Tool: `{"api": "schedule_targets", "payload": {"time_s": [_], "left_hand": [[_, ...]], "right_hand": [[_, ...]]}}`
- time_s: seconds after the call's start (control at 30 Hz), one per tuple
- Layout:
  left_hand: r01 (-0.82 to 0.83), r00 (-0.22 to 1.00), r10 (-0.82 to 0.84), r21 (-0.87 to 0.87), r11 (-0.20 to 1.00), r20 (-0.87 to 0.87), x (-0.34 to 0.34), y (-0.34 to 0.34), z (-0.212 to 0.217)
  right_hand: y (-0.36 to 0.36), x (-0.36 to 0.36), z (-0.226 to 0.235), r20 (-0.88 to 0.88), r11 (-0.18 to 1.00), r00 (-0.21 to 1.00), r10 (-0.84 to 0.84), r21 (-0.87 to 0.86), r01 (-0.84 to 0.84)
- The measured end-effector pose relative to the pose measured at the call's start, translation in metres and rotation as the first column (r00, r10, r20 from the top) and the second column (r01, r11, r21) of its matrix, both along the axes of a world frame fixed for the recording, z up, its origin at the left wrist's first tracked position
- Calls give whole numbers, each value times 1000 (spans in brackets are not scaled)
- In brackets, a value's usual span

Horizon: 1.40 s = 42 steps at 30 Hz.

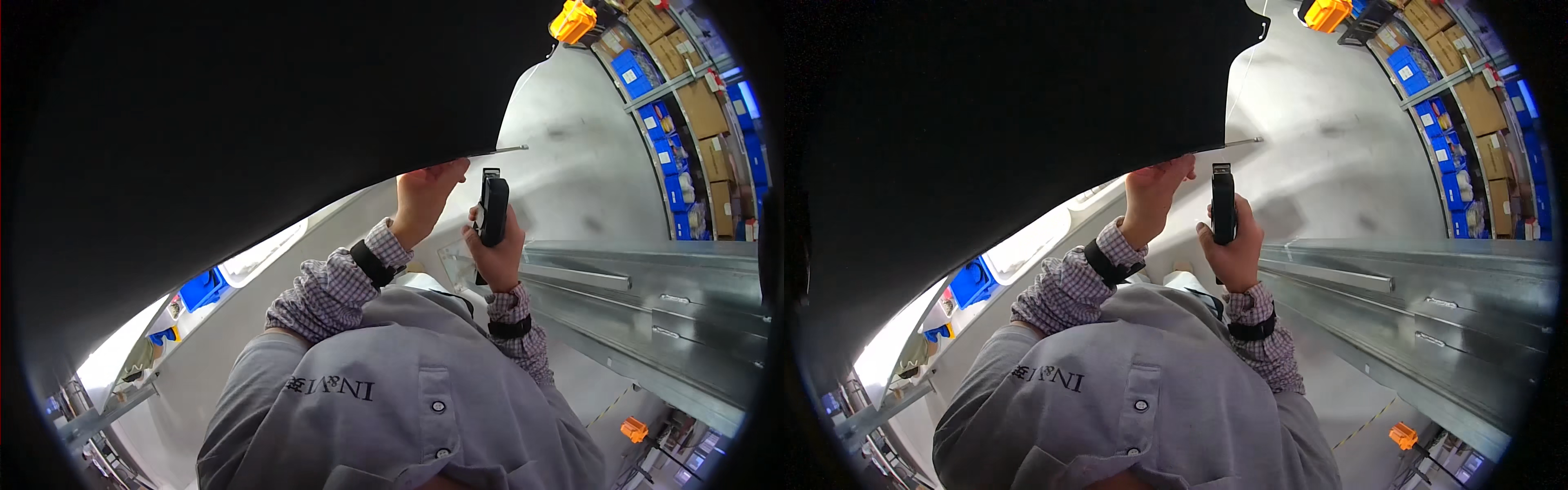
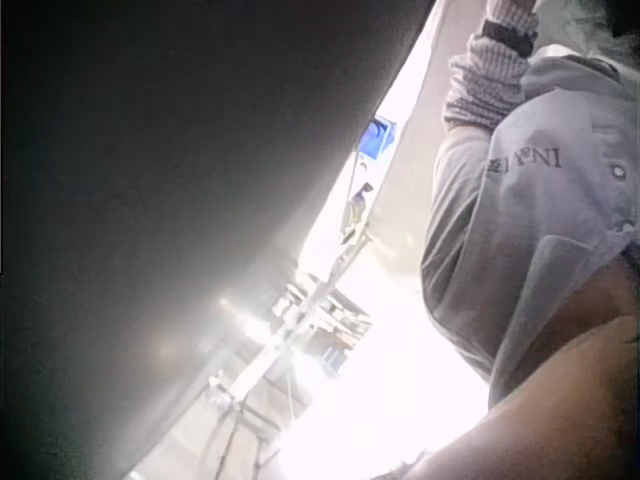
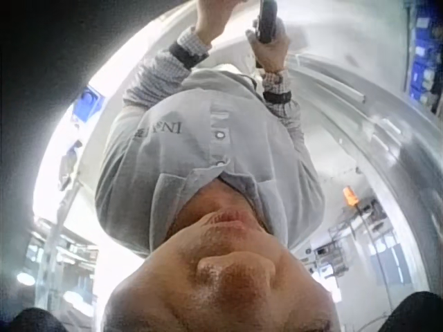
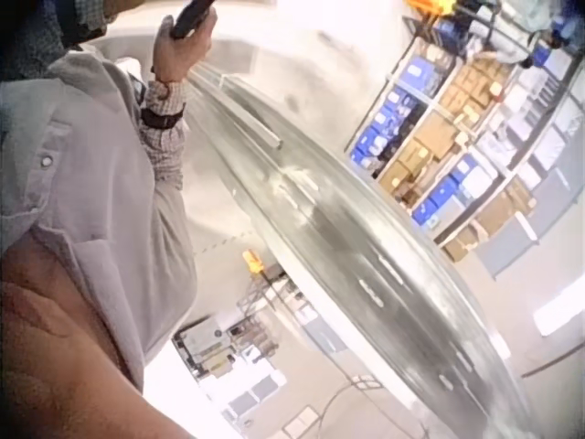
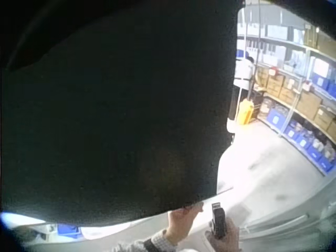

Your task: The person uses a handheld stapler to secure a black trim strip along the edge of a large white panel. They repeatedly load staples into the tool and drive them into the panel's edge. The person also handles a small pink object and a white cloth during the process. The task concludes with the person moving the panel to a different location.

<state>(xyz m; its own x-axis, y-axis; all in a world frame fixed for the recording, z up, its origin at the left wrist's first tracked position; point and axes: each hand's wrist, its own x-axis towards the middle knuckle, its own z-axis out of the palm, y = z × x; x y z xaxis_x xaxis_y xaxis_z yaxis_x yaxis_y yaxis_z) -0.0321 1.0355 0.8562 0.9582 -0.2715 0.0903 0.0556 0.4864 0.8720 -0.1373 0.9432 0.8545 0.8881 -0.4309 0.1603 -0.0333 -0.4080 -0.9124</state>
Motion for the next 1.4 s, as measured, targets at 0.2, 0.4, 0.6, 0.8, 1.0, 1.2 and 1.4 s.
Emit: {"api": "schedule_targets", "payload": {"time_s": [0.2, 0.4, 0.6, 0.8, 1.0, 1.2, 1.4], "left_hand": [[-89, 996, 79, 274, 958, 46, -14, 14, -13], [1, 994, 3, -35, 999, 108, -25, 20, -31], [12, 1000, -12, -42, 999, -13, -43, 20, -12], [54, 996, -61, -106, 993, -66, -51, 17, -6], [29, 996, -30, -13, 999, -84, -63, 17, -5], [32, 998, -30, 26, 999, -55, -72, 16, -1], [55, 996, -55, -2, 998, -72, -83, 16, -5]], "right_hand": [[0, -8, -12, -47, 998, 998, 42, -38, -44], [3, -13, -18, -77, 992, 990, 114, 69, -108], [3, -18, -21, -16, 991, 991, 130, 38, -129], [5, -18, -18, 83, 986, 984, 156, 37, -160], [6, -24, -10, 4, 989, 992, 126, 83, -126], [1, -31, -13, 11, 990, 991, 134, 31, -134], [-2, -40, -15, 36, 989, 989, 146, 24, -147]]}}
